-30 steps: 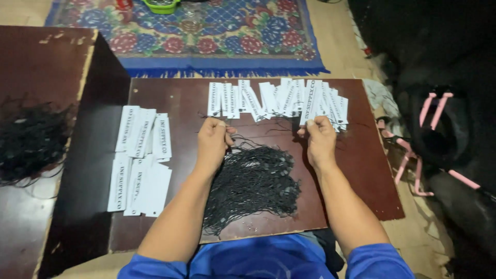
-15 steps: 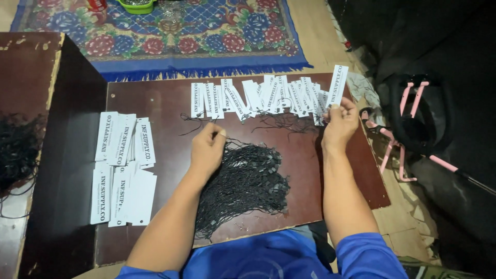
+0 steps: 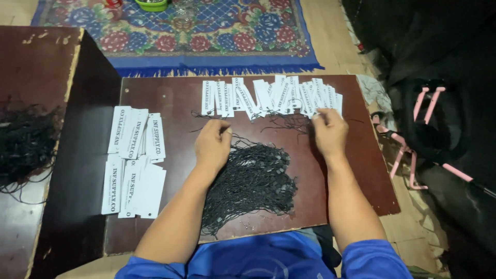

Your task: The person is manually attaching black strings to white paper labels by threading the string through a small hole in each label.

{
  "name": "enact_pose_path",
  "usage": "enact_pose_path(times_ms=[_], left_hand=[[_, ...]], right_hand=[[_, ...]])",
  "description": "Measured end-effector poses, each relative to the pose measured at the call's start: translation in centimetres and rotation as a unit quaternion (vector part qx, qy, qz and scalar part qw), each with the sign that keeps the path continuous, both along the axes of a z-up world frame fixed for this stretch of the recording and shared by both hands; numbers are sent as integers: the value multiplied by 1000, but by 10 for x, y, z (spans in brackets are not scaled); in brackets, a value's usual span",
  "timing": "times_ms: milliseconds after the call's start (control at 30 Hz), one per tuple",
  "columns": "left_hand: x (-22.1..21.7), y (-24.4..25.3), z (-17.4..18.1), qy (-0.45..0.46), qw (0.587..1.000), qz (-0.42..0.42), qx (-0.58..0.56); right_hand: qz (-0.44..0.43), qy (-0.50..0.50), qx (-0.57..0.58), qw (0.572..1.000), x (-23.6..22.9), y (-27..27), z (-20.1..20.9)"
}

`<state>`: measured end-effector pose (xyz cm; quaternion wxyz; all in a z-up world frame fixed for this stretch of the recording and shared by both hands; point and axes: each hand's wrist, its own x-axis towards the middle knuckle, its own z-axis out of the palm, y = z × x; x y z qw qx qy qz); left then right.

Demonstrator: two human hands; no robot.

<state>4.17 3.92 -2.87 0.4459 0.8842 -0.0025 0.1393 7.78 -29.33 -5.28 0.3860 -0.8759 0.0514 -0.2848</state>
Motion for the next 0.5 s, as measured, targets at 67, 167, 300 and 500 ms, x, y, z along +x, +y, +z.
enact_pose_path(times_ms=[67, 167, 300, 500], left_hand=[[2, 1, -6, -23, 999, -13, 27], [6, 1, -23, -53, 996, -30, 62], [9, 2, -30, -95, 987, -82, 98], [-8, -20, -21, -93, 945, -188, 253]], right_hand=[[102, 61, -13, 993, -12, 19, 16], [247, 137, -62, 957, -27, 34, 34], [294, 143, -116, 938, -30, 43, 36], [303, 59, -177, 935, -26, 64, 4]])
